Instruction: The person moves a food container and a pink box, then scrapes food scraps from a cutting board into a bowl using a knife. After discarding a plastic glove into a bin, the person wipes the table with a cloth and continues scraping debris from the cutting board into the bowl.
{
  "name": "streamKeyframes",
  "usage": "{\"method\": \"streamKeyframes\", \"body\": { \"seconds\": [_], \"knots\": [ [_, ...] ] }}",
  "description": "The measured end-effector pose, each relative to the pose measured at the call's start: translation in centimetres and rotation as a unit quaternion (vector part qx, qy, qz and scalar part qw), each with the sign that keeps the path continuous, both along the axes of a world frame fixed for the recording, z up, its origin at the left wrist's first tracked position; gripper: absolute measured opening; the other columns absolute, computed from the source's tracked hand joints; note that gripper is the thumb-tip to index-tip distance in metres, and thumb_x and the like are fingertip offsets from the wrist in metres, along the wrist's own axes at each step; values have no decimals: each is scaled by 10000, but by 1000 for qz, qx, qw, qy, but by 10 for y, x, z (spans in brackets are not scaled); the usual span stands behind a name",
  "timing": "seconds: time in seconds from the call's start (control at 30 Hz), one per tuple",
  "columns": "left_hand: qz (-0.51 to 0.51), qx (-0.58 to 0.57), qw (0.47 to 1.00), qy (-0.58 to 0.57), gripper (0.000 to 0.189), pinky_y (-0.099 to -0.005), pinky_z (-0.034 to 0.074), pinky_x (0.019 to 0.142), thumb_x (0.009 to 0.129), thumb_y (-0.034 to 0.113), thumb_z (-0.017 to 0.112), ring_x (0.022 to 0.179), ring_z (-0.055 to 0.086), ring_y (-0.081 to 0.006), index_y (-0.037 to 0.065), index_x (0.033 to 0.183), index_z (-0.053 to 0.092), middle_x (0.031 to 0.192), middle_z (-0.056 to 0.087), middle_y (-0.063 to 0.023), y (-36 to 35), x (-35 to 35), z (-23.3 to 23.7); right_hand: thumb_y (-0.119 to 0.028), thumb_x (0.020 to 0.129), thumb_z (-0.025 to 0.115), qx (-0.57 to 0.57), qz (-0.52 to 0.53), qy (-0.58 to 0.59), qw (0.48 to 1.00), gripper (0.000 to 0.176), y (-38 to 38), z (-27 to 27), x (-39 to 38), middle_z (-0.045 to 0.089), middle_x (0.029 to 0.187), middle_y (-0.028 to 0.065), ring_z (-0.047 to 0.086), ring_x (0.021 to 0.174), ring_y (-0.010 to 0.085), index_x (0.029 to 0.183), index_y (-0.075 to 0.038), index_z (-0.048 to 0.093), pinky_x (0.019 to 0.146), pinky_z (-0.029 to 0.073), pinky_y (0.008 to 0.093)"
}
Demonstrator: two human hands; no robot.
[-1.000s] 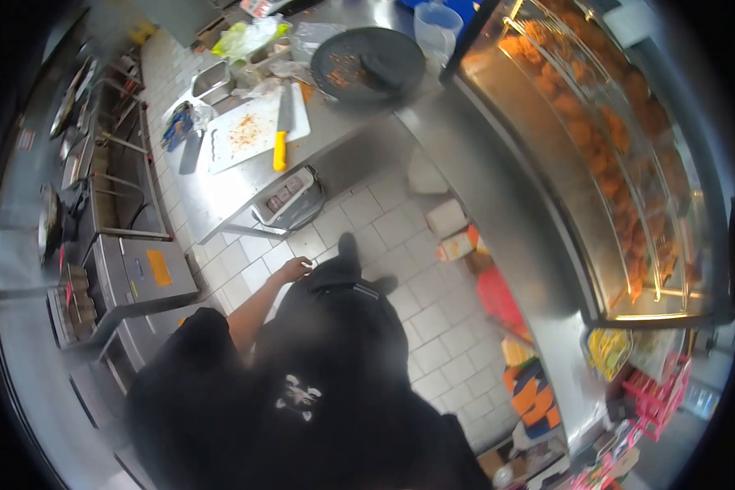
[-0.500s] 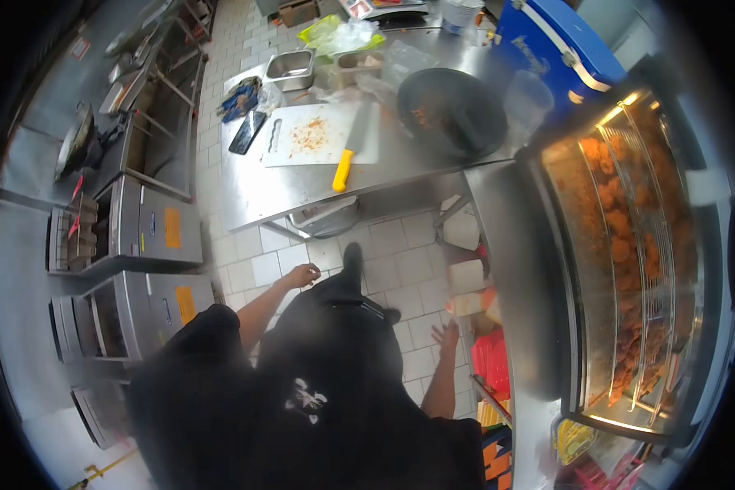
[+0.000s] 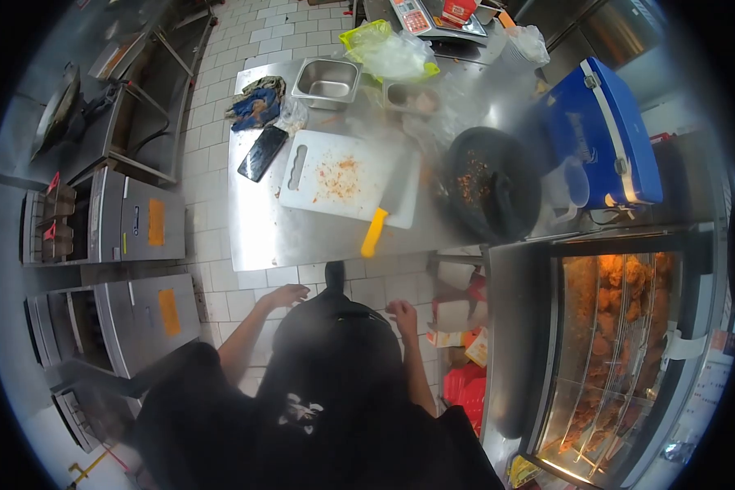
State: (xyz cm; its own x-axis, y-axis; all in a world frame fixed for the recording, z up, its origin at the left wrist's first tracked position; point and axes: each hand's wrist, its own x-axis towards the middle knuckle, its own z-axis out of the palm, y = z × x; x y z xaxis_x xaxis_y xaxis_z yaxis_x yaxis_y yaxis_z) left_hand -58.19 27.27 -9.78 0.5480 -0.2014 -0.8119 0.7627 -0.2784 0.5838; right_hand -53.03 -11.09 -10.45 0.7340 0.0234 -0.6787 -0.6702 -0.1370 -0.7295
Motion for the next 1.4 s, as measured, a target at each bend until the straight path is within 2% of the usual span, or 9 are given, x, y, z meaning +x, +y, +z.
{"method": "streamKeyframes", "body": {
  "seconds": [0.27,0.47,0.6,0.8,1.07,1.17,1.27,1.33,1.4],
  "knots": [
    [19,-155,983,-92,508,-332,479,902,976,445,435,1004,633,-206,3,1143,621,1047,676,-105,-4,107,124,-295,892,618,-148,196,-200,948,273,86,123,107,648,729,80,626,662,168,889,-22,618,627,479,308],
    [290,219,842,-399,278,-301,468,790,932,252,551,874,630,-190,-1,1012,635,893,674,-102,8,165,84,-360,862,643,-239,169,-325,899,323,111,113,152,658,723,103,637,677,260,865,-39,604,637,490,374],
    [319,390,756,-418,323,-386,438,889,871,229,604,1016,571,-302,34,1129,591,1072,609,-157,26,196,57,-447,832,653,-222,213,-271,912,407,111,103,167,660,731,107,647,708,267,836,-42,605,636,491,372],
    [286,428,784,-347,417,-407,437,914,831,322,650,1062,561,-359,31,1124,595,1084,613,-227,22,206,66,-562,784,646,-272,347,-184,878,518,115,100,188,678,754,112,663,745,291,781,-44,663,663,504,392],
    [260,439,779,-363,277,-399,477,814,824,257,648,914,612,-304,69,1022,600,1034,617,-138,41,187,40,-545,768,654,-211,328,-164,906,518,106,86,196,687,735,124,675,737,281,801,-29,688,688,513,394],
    [260,416,791,-366,266,-343,499,710,829,192,663,771,630,-238,-19,978,601,909,650,-174,47,185,47,-519,741,662,-237,326,-172,899,493,103,81,200,688,724,114,676,728,273,803,-31,691,690,514,396],
    [284,382,705,-527,205,-337,494,625,827,151,657,626,597,-204,-17,933,606,739,635,-134,49,195,68,-503,718,656,-236,356,-141,893,480,99,108,205,692,744,115,676,742,268,823,-36,689,696,513,404],
    [266,402,795,-368,149,-355,482,561,813,106,655,498,533,-207,-13,890,609,595,586,-100,52,205,83,-502,707,648,-230,380,-96,891,484,90,120,208,694,805,130,670,783,280,855,-41,681,713,511,403],
    [235,453,785,-352,179,-355,486,544,779,124,689,477,554,-220,-18,852,609,551,579,-105,55,215,82,-488,711,647,-232,327,-160,902,472,75,106,207,688,819,142,661,793,300,859,-41,673,716,505,408]
  ]
}}
